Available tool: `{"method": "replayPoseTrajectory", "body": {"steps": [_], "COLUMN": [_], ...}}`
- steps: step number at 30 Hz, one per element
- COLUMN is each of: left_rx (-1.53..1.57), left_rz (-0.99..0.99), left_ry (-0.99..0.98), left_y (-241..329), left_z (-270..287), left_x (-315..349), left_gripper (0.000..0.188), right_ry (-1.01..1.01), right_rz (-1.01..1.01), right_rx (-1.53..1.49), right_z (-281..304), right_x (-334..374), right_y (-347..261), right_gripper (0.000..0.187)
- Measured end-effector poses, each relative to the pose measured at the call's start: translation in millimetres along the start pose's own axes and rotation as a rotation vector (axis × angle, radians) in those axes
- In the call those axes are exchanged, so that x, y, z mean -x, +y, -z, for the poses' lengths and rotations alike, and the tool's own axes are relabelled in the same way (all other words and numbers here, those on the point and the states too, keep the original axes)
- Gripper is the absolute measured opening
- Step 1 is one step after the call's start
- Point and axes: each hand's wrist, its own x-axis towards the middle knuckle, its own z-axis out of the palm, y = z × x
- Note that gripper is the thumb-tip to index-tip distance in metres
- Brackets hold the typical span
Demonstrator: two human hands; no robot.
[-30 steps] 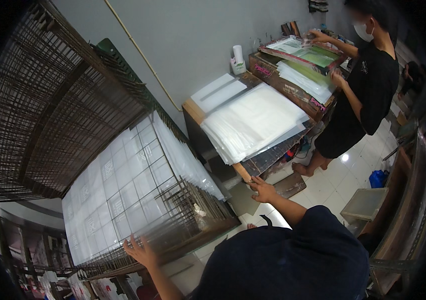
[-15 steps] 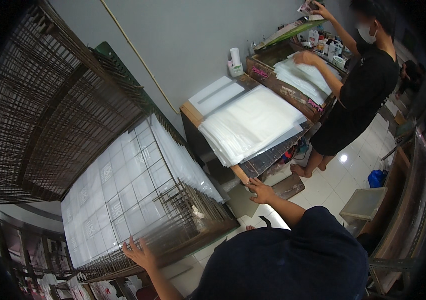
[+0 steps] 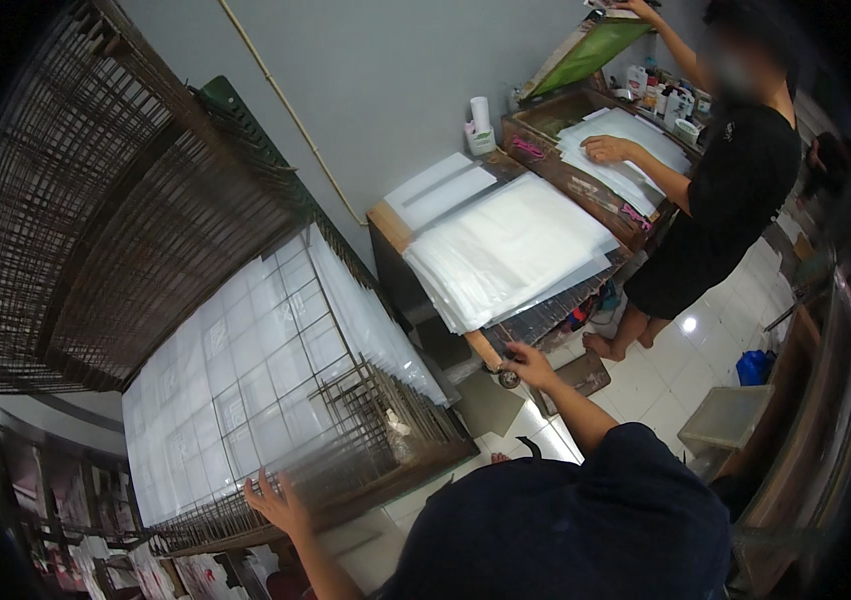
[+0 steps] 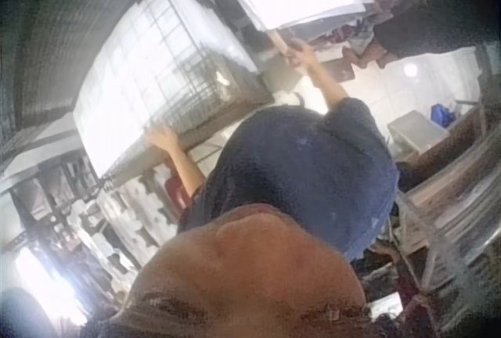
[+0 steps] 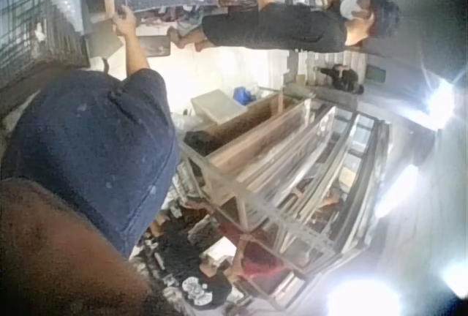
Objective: The person repeatedly picks up white plastic sheets from a nearby table and places them onto a large wire rack. They handle the sheets one at a time, smoothing them out as they stack them. A coworker is visible in the background working at a separate station.
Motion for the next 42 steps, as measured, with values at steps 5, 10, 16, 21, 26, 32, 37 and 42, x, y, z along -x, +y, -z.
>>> {"method": "replayPoseTrajectory", "body": {"steps": [5,10,16,21,26,32,37,42], "left_rx": [-0.046,0.006,-0.064,-0.020,-0.039,-0.039,-0.014,0.052], "left_rz": [0.004,0.021,-0.020,-0.016,0.032,0.009,0.038,0.050], "left_ry": [-0.001,-0.016,-0.086,0.003,0.033,-0.017,-0.015,0.041], "left_y": [-4.7,-1.1,3.8,13.4,3.5,0.6,7.4,6.6], "left_z": [1.1,0.2,7.6,6.5,0.0,4.0,8.2,5.0], "left_x": [1.6,-0.3,-1.3,-4.6,-1.4,0.4,-1.1,-0.7], "left_gripper": [0.040,0.041,0.042,0.029,0.040,0.044,0.046,0.045], "right_ry": [0.238,0.335,0.477,0.501,0.520,0.397,0.323,0.530], "right_rz": [-0.217,-0.265,-0.122,-0.027,-0.060,-0.246,-0.247,-0.499], "right_rx": [-0.417,-0.748,-1.256,-1.643,-1.924,-1.553,-1.075,-0.827], "right_z": [30.6,67.0,80.5,66.5,39.9,19.7,4.8,17.2], "right_x": [-27.4,-47.0,-66.2,-78.1,-69.1,-94.5,-132.4,-124.0], "right_y": [-19.4,-31.9,-80.0,-99.0,-120.1,-72.5,-40.8,-92.3], "right_gripper": [0.047,0.050,0.081,0.103,0.101,0.049,0.033,0.022]}}
